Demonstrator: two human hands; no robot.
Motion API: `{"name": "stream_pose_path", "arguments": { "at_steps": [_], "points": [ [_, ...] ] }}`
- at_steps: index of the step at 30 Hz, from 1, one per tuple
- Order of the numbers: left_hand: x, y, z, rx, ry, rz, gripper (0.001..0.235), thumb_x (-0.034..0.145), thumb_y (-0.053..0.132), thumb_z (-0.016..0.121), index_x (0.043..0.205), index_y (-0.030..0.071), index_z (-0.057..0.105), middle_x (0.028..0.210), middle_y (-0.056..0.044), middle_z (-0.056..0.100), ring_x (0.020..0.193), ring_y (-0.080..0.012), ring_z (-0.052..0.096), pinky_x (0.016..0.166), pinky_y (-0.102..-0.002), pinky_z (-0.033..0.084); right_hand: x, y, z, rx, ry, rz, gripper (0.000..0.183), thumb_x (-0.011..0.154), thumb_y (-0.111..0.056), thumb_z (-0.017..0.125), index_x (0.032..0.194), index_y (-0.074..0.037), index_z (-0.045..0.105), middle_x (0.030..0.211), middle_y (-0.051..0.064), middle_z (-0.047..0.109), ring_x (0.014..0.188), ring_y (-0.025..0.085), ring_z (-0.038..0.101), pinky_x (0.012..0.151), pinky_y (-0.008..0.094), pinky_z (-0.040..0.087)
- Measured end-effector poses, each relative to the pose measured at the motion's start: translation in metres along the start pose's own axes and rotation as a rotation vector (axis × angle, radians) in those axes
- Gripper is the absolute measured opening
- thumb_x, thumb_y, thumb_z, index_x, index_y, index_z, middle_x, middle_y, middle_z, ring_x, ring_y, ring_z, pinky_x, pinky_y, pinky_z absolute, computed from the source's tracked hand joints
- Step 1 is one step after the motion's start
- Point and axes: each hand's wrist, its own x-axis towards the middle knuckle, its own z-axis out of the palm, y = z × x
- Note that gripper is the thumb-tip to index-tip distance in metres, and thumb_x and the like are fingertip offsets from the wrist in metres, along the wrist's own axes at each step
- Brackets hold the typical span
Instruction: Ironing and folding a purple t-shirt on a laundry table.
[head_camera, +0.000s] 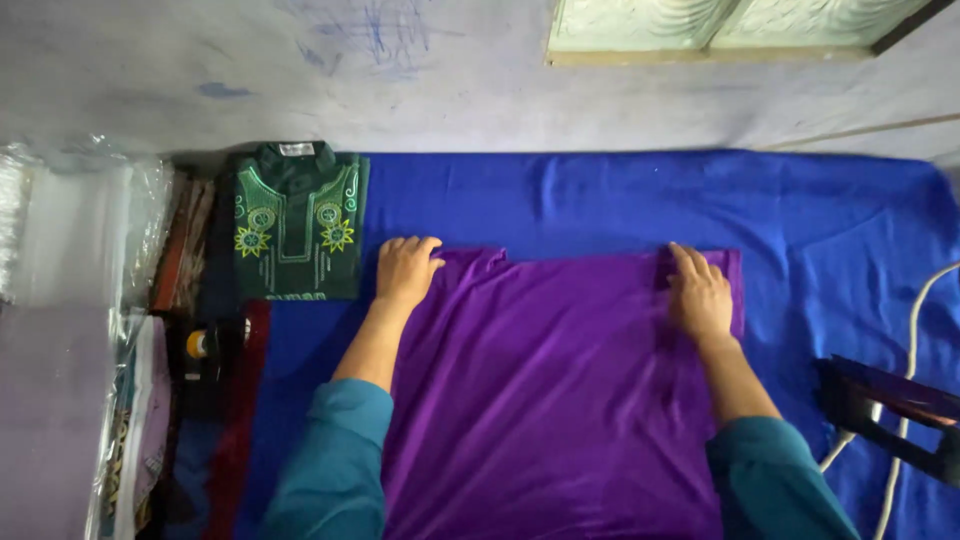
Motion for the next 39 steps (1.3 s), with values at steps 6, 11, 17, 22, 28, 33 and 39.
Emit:
{"name": "stream_pose_path", "arguments": {
  "at_steps": [6,11,17,22,28,33,39],
  "points": [
    [-0.040,0.028,-0.050,-0.179,0.176,0.177,0.013,0.094,0.028,0.076,0.101,0.016,0.074,0.090,-0.004,0.067,0.088,-0.0260,0.067,0.081,-0.045,0.049,-0.023,0.011,0.011,-0.159,-0.020,0.048,0.024,0.093,-0.013,0.066,0.115,-0.017,0.072,0.110,0.010,0.067,0.105,0.032,0.066,0.091,0.046,0.054],
    [-0.089,0.035,-0.065,-0.221,-0.120,0.231,0.019,0.087,0.039,0.076,0.089,0.020,0.076,0.086,-0.001,0.069,0.084,-0.0268,0.067,0.079,-0.043,0.051,-0.076,-0.001,-0.006,-0.070,0.121,0.046,0.022,0.090,-0.015,0.067,0.111,-0.015,0.071,0.109,0.008,0.066,0.105,0.031,0.065,0.090,0.045,0.050],
    [-0.094,0.037,-0.044,-0.212,0.160,0.030,0.024,0.093,0.038,0.071,0.103,0.016,0.075,0.099,-0.006,0.071,0.095,-0.0303,0.067,0.084,-0.045,0.051,-0.105,-0.004,-0.003,-0.074,0.077,0.157,0.023,0.089,-0.015,0.067,0.112,-0.015,0.070,0.115,0.007,0.068,0.109,0.030,0.064,0.092,0.048,0.048],
    [-0.071,0.048,-0.023,-0.223,0.085,0.106,0.028,0.093,0.040,0.070,0.107,0.017,0.076,0.097,-0.007,0.074,0.094,-0.0317,0.069,0.082,-0.049,0.050,-0.101,-0.009,-0.006,-0.052,0.094,0.171,0.025,0.088,-0.015,0.066,0.112,-0.015,0.070,0.116,0.007,0.068,0.111,0.030,0.064,0.094,0.048,0.047],
    [-0.052,0.053,-0.001,-0.358,-0.241,0.068,0.029,0.090,0.040,0.073,0.106,0.016,0.077,0.098,-0.009,0.075,0.097,-0.0311,0.070,0.085,-0.047,0.053,-0.101,-0.009,-0.007,-0.062,0.092,0.165,0.023,0.088,-0.017,0.067,0.111,-0.015,0.070,0.115,0.006,0.069,0.112,0.029,0.063,0.096,0.048,0.046],
    [-0.041,0.045,0.008,-0.697,-0.300,-0.100,0.025,0.086,0.033,0.074,0.096,0.011,0.076,0.090,-0.009,0.077,0.084,-0.0272,0.076,0.077,-0.040,0.059,-0.102,-0.009,-0.005,-0.073,0.095,0.171,0.024,0.089,-0.018,0.066,0.112,-0.016,0.071,0.115,0.006,0.068,0.114,0.028,0.063,0.098,0.046,0.046],
    [-0.010,0.039,-0.024,-0.540,-0.223,-0.143,0.022,0.095,0.029,0.070,0.103,0.009,0.070,0.089,-0.011,0.076,0.083,-0.0313,0.072,0.072,-0.044,0.055,-0.100,-0.009,-0.006,-0.060,0.086,0.187,0.023,0.089,-0.018,0.066,0.111,-0.017,0.072,0.114,0.006,0.068,0.111,0.028,0.064,0.096,0.046,0.046]
  ]
}}
